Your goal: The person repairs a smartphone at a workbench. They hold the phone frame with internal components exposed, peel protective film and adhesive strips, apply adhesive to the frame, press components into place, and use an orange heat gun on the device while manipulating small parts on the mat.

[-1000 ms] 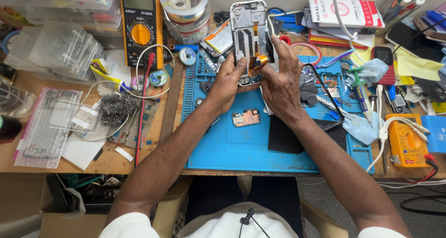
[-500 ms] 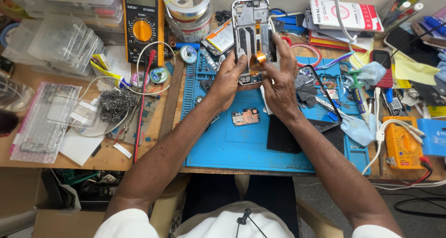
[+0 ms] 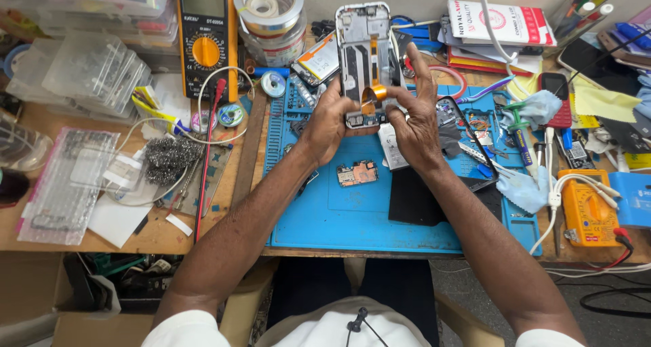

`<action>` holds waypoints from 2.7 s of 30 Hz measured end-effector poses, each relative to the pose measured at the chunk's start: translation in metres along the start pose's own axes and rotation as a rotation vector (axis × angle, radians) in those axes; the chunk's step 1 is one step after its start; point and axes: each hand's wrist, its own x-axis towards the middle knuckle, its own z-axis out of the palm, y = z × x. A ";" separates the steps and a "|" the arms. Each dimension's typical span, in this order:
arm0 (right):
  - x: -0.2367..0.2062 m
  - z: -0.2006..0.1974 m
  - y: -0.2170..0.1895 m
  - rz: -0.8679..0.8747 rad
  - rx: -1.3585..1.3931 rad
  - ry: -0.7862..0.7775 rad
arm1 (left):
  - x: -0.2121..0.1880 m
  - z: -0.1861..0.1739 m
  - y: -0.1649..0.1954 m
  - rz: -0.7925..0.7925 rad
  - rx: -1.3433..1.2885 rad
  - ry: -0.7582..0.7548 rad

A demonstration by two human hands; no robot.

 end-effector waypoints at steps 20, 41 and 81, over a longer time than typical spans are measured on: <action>0.006 -0.009 0.012 -0.078 -0.154 -0.032 | 0.000 0.007 -0.004 -0.110 0.127 -0.009; 0.005 -0.009 0.019 -0.097 -0.175 -0.050 | 0.002 0.001 -0.018 -0.112 0.124 -0.003; 0.004 -0.004 0.013 0.015 0.003 0.065 | -0.003 0.014 -0.018 -0.089 0.256 -0.011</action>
